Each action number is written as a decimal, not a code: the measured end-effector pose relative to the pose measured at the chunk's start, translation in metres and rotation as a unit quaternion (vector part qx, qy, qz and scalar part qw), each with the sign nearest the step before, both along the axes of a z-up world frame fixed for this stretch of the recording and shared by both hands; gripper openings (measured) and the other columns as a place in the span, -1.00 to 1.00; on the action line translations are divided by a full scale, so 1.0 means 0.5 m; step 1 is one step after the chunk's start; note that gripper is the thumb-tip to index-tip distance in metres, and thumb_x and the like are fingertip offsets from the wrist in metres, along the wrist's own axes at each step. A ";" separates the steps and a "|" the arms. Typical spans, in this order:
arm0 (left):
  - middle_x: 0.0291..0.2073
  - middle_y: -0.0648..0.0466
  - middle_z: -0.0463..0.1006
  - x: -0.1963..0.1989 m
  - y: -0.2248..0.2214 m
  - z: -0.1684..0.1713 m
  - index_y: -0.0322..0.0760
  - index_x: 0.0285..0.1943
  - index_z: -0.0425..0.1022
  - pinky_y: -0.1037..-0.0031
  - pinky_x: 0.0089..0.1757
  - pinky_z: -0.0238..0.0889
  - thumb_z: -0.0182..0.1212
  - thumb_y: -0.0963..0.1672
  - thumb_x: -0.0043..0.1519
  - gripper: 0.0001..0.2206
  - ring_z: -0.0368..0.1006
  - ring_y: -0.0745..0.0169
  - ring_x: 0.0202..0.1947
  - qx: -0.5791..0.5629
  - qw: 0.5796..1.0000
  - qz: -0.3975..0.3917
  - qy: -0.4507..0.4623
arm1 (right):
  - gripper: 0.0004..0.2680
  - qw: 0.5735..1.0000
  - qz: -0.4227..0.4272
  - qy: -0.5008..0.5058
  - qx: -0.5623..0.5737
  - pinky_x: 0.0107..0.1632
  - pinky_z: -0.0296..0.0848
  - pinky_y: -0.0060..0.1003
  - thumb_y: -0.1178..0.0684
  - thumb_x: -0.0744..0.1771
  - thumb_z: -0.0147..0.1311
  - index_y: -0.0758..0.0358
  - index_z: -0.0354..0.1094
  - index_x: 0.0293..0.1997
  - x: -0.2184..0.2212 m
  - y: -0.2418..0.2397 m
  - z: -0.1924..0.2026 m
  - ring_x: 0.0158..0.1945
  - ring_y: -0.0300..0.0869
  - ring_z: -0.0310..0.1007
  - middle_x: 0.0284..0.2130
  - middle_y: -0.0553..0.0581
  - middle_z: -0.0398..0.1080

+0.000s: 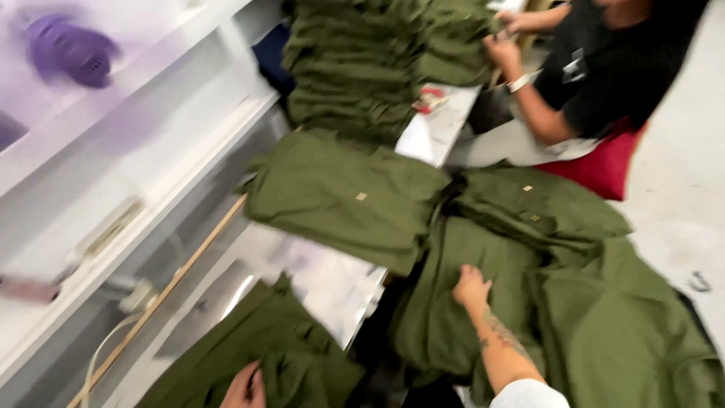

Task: Trimming loose threads from olive green garments using small scissors in a factory setting.

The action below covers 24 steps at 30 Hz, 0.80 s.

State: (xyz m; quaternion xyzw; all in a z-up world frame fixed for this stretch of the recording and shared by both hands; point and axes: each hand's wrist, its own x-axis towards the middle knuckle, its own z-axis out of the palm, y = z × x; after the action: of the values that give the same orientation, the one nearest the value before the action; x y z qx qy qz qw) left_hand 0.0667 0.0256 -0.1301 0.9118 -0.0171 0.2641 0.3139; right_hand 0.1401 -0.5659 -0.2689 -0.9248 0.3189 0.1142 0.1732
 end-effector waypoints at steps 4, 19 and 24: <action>-0.10 0.05 0.69 -0.039 -0.028 0.077 -0.02 0.03 0.67 0.33 -0.09 0.53 0.22 -0.16 0.24 -0.77 0.62 0.08 -0.06 0.007 0.999 -0.015 -0.052 | -0.68 0.960 -0.057 -0.244 -0.126 0.31 0.29 0.19 0.08 0.33 0.15 0.22 0.35 0.25 -0.088 0.169 0.001 0.39 0.02 0.27 0.23 0.27 0.31; -0.13 0.14 0.67 -0.064 -0.043 0.100 -0.05 0.03 0.62 0.31 -0.05 0.48 0.25 -0.15 0.26 -0.81 0.60 0.12 -0.05 -0.043 0.995 -0.076 -0.040 | -0.72 0.817 0.477 0.316 0.068 -0.10 0.25 0.53 -0.10 0.41 -0.16 -0.33 0.36 0.25 -0.550 0.758 0.108 0.19 0.15 0.43 0.16 0.11 0.44; -0.13 0.14 0.67 -0.055 -0.039 0.093 -0.02 0.03 0.62 0.35 -0.07 0.51 0.19 -0.13 0.26 -0.80 0.61 0.09 -0.07 -0.078 0.994 -0.071 0.025 | -0.67 0.756 0.588 0.257 0.130 0.07 0.25 0.19 -0.19 0.41 -0.21 -0.13 0.27 0.33 -0.461 0.713 0.097 0.23 0.09 0.38 0.22 0.15 0.38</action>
State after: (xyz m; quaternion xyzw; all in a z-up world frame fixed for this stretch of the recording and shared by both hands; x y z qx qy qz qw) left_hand 0.0392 0.0058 -0.0835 0.8875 -0.0531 0.2185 0.4023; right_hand -0.0902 -0.2092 -0.2201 -0.8346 -0.2727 0.4675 0.1022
